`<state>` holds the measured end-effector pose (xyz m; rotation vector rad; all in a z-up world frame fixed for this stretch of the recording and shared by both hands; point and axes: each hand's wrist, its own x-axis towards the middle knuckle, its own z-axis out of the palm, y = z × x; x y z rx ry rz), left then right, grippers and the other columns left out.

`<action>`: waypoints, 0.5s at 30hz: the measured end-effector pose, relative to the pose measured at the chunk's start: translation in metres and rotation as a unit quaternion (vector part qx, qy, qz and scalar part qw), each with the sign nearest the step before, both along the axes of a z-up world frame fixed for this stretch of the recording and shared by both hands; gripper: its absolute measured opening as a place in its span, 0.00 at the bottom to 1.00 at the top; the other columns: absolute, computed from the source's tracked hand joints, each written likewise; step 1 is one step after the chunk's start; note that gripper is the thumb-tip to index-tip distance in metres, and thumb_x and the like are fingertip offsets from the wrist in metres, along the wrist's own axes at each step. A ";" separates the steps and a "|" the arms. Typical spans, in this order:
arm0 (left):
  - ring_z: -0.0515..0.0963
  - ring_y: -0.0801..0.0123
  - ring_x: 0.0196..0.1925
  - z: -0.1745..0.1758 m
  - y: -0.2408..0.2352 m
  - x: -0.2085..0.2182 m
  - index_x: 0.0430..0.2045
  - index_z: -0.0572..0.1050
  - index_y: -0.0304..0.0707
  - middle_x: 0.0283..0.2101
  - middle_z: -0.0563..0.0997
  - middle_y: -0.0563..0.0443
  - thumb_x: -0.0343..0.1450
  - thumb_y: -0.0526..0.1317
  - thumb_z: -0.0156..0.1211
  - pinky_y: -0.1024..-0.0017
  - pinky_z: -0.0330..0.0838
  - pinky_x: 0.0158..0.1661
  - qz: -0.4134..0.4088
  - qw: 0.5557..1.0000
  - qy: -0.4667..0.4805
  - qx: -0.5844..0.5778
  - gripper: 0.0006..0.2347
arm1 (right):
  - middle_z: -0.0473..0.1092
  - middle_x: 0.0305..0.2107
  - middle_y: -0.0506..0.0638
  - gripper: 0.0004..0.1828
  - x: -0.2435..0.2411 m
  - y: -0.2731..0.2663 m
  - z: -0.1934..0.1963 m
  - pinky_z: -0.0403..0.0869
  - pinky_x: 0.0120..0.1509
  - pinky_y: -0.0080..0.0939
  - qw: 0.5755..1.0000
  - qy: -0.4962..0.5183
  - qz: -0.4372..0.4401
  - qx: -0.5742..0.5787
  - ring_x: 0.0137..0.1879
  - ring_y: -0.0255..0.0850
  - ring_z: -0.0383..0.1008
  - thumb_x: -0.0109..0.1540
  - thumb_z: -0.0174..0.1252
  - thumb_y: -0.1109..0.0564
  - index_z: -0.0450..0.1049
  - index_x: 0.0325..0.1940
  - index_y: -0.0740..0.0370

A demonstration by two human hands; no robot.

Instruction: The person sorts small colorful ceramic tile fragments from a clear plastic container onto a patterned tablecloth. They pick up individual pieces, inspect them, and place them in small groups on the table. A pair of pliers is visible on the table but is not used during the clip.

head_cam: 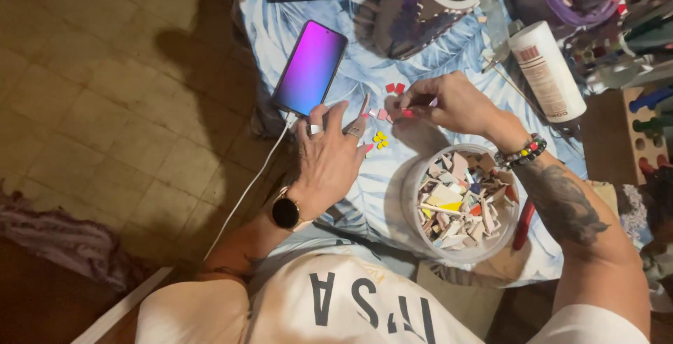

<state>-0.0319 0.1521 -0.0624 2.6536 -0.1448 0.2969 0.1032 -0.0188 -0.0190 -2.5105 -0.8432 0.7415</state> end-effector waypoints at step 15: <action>0.57 0.48 0.48 -0.003 -0.004 0.004 0.36 0.72 0.41 0.47 0.61 0.43 0.59 0.41 0.56 0.57 0.57 0.39 -0.012 1.000 0.018 -0.005 0.14 | 0.72 0.22 0.48 0.07 0.003 0.005 -0.005 0.69 0.36 0.40 1.000 0.018 -0.009 0.003 0.33 0.41 0.72 0.50 0.57 0.56 0.73 0.32 0.52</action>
